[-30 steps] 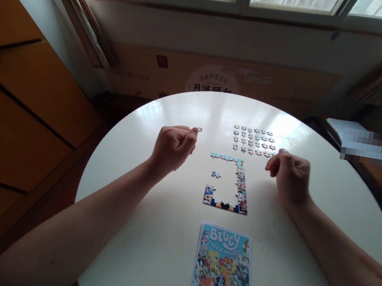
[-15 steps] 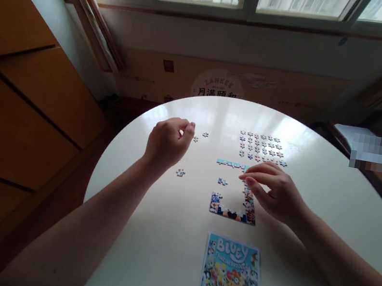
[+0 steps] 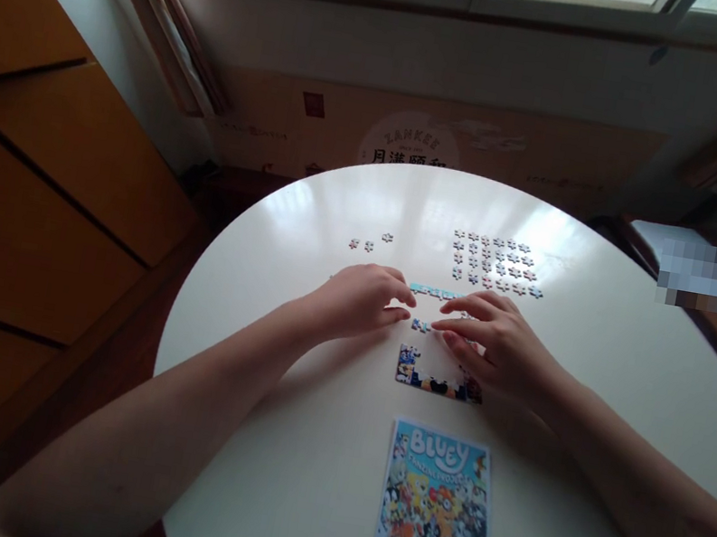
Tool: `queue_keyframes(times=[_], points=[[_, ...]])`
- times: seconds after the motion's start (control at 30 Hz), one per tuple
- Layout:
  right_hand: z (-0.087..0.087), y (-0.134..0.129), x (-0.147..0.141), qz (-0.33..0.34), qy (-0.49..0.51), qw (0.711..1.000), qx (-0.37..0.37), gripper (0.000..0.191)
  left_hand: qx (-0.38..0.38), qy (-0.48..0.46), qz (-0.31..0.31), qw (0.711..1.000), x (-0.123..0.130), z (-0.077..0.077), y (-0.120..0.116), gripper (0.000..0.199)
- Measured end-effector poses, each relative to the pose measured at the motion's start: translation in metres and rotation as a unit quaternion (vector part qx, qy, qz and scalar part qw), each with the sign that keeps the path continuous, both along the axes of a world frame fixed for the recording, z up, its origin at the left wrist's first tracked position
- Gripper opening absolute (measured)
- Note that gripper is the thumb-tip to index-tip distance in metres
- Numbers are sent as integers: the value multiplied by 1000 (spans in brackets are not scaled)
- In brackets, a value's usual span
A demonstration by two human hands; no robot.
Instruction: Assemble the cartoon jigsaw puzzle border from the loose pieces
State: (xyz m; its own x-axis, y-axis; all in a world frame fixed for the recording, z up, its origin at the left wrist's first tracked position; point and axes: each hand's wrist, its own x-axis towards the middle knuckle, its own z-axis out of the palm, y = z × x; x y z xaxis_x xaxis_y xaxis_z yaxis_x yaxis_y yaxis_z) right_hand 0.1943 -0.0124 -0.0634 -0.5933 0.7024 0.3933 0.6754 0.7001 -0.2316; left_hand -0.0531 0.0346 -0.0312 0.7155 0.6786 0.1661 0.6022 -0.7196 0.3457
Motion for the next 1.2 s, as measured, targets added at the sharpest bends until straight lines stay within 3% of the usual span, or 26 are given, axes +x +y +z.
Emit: queue_keyframes(times=[0.4, 0.87, 1.07, 1.2], points=[[-1, -1, -3, 6, -35, 999, 2, 26, -15, 7, 7, 1000, 16, -11, -6, 18], [4, -2, -2, 9, -15, 1000, 19, 24, -61, 11, 58, 996, 15, -4, -8, 13], [7, -2, 1, 22, 24, 998, 45, 22, -92, -71, 81, 990, -10, 12, 3, 9], [9, -2, 3, 20, 54, 996, 67, 19, -107, -107, 201, 968, -46, 33, 16, 12]])
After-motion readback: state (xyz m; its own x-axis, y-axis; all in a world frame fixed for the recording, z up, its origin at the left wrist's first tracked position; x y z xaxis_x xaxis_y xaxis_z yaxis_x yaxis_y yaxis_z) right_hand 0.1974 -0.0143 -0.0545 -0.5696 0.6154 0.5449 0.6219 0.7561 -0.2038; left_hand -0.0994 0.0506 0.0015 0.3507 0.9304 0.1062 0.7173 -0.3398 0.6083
